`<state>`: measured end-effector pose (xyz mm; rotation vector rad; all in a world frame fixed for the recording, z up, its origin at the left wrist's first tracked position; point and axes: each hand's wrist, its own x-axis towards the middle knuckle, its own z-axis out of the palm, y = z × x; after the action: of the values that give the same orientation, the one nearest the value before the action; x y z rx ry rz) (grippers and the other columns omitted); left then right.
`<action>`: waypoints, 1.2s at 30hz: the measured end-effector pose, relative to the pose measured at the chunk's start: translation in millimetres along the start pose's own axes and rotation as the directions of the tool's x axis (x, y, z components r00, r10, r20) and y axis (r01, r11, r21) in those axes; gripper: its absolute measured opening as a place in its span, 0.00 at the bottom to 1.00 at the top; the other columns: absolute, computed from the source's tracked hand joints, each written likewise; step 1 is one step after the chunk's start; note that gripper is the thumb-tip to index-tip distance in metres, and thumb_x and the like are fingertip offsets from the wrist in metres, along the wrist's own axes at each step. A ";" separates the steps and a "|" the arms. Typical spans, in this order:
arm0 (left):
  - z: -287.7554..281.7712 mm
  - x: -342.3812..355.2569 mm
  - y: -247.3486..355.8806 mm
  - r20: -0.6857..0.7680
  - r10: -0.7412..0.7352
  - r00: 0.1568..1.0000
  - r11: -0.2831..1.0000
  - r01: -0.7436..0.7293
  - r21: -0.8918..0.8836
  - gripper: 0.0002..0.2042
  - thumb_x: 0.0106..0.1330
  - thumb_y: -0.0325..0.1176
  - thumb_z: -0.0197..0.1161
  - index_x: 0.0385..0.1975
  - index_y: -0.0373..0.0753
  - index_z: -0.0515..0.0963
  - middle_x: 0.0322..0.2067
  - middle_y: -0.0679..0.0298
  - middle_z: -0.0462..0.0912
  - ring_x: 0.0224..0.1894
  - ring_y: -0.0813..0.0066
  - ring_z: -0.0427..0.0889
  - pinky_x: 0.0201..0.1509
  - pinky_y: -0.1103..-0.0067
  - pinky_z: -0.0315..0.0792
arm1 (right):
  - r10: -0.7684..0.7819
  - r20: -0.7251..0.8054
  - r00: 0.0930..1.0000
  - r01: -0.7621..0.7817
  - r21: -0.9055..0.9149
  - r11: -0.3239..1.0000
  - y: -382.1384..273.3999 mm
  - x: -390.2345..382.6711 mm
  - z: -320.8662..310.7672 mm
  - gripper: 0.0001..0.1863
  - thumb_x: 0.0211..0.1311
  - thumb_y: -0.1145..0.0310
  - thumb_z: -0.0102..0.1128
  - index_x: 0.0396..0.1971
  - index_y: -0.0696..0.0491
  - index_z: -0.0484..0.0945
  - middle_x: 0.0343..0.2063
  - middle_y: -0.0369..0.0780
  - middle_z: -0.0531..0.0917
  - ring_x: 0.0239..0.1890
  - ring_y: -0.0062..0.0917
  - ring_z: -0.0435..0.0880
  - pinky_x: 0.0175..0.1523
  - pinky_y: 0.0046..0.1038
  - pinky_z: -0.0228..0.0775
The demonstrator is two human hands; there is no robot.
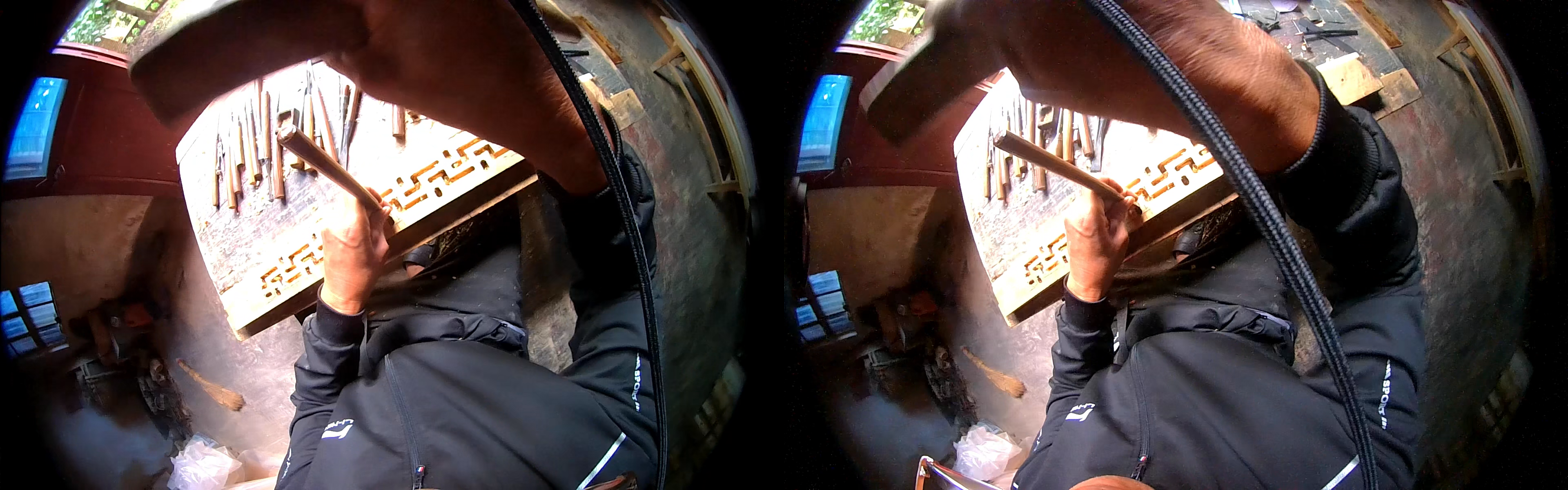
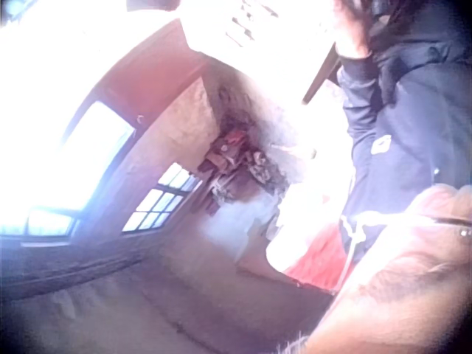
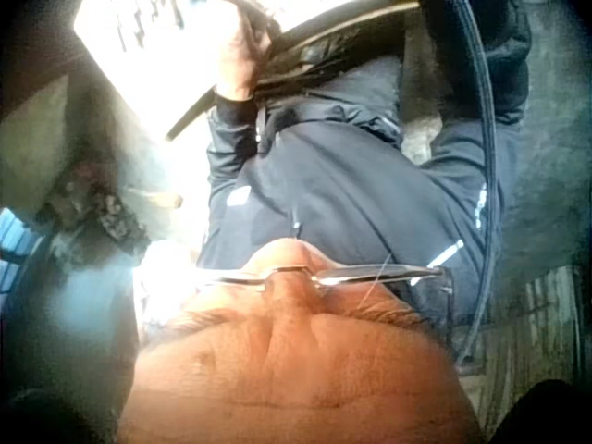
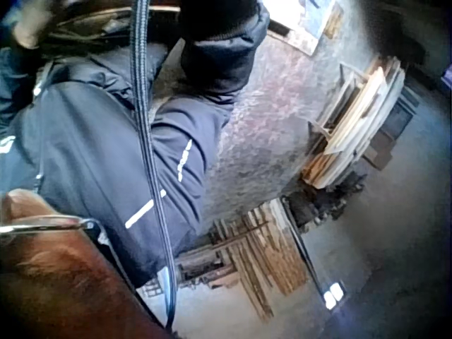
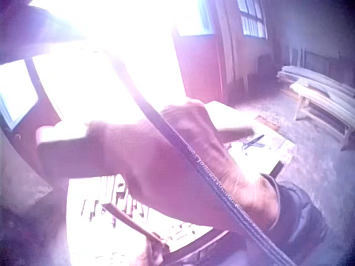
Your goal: The person is carving a geometric pattern into a wooden beam using a wooden mallet and a gouge. They repeatedly strike the gouge with the mallet to chip away small pieces of wood from the carved channels.
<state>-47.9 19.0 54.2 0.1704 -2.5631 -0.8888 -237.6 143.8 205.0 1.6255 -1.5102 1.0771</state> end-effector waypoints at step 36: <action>36.3 -55.2 -39.4 -0.148 -0.277 0.949 0.739 0.112 -0.665 0.14 0.78 0.14 0.64 0.58 0.32 0.73 0.48 0.53 0.90 0.53 0.68 0.91 0.62 0.72 0.85 | 0.186 0.092 0.978 -0.191 0.056 0.980 2.3 -47.9 15.7 0.30 0.54 0.73 0.76 0.61 0.45 0.86 0.49 0.39 0.91 0.48 0.35 0.91 0.52 0.36 0.83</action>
<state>-14.4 22.0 -15.0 0.3180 -1.8937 -1.6772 -237.5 150.9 155.1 1.6155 -1.7311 1.1809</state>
